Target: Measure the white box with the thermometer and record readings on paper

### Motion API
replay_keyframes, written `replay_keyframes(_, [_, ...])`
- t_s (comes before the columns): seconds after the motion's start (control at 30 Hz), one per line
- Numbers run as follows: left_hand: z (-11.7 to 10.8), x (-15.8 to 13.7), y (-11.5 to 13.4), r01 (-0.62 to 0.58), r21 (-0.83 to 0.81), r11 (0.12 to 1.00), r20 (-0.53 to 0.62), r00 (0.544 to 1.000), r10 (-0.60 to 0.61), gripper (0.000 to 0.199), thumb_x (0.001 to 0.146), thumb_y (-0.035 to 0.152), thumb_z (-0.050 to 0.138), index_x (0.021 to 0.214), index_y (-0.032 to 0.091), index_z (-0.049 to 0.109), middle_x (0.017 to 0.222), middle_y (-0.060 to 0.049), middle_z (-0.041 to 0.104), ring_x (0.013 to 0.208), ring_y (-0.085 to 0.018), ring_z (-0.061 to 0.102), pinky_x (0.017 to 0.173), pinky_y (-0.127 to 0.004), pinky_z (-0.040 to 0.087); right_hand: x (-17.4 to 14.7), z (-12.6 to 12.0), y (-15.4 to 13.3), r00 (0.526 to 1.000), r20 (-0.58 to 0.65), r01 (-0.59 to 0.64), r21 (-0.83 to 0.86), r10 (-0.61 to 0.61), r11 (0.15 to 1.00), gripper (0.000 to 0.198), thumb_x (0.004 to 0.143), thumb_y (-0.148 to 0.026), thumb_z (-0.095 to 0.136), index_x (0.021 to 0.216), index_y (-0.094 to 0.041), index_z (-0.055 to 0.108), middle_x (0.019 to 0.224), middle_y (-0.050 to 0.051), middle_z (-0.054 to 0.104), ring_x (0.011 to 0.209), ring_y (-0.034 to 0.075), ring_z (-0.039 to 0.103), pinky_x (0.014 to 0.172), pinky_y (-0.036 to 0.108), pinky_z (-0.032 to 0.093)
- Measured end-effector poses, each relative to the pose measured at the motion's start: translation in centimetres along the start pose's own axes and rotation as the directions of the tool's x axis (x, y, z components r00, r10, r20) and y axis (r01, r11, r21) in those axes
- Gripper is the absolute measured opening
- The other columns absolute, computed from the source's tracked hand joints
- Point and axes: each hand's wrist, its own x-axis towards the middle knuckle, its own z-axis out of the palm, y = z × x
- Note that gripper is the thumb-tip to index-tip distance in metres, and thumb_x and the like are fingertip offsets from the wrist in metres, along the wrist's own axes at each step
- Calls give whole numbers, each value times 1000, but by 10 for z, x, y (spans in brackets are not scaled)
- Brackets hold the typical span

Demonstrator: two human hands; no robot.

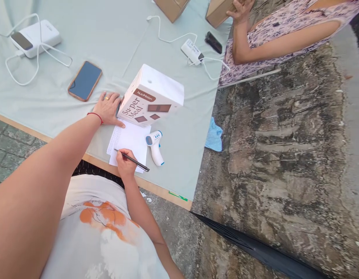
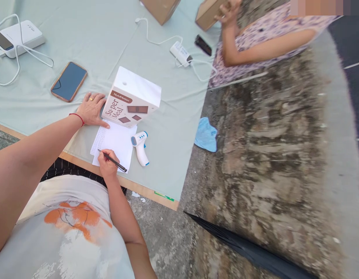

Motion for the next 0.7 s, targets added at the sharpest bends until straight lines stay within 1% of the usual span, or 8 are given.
replay_keyframes(0.2, [0, 0, 1, 2, 22, 1000, 3, 1000, -3, 119, 62, 89, 68, 154, 18, 44, 165, -20, 39, 154, -46, 30, 130, -58, 4, 0, 0, -4, 1000, 11, 25, -65, -24, 998, 21, 83, -41, 57, 76, -22, 65, 62, -3, 60, 59, 13, 50, 60, 29, 47])
replay_keyframes(0.27, [0, 0, 0, -1, 19, 1000, 0, 1000, 1, 119, 61, 89, 69, 155, 19, 43, 165, -19, 39, 154, -46, 30, 130, -59, 4, 0, 0, -4, 1000, 20, 25, -83, -23, 996, 21, 83, -40, 56, 76, -22, 64, 62, -3, 60, 59, 13, 51, 60, 29, 47])
replay_keyframes(0.33, [0, 0, 0, -5, 20, 1000, -7, 1000, 5, 119, 61, 89, 69, 155, 22, 43, 165, -17, 40, 154, -45, 31, 130, -59, 5, 0, 0, -3, 999, 27, 27, -83, -25, 996, 21, 84, -40, 56, 77, -22, 64, 63, -3, 61, 59, 13, 51, 61, 29, 48])
replay_keyframes(0.47, [-1, -1, 0, -4, 32, 999, -10, 1000, 4, 119, 61, 89, 69, 154, 20, 44, 165, -19, 41, 153, -45, 32, 130, -58, 5, -1, -1, -1, 999, 22, 25, -71, -23, 997, 20, 84, -40, 57, 77, -22, 63, 64, -3, 62, 59, 13, 52, 61, 29, 48])
replay_keyframes(0.6, [0, -1, -1, -12, 21, 1000, -17, 1000, 12, 117, 61, 88, 69, 154, 23, 44, 165, -17, 41, 153, -44, 32, 130, -60, 6, -1, -1, 0, 1000, 11, 17, -62, -17, 998, 21, 85, -41, 56, 79, -22, 64, 67, -2, 64, 60, 13, 52, 62, 29, 49])
replay_keyframes(0.7, [0, 0, -1, -13, 18, 1000, -19, 1000, 13, 117, 61, 89, 69, 155, 22, 44, 165, -17, 41, 153, -45, 32, 130, -60, 6, 0, 0, -1, 1000, 10, 20, -73, -19, 997, 21, 84, -41, 56, 78, -22, 64, 67, -2, 63, 60, 13, 52, 62, 29, 49])
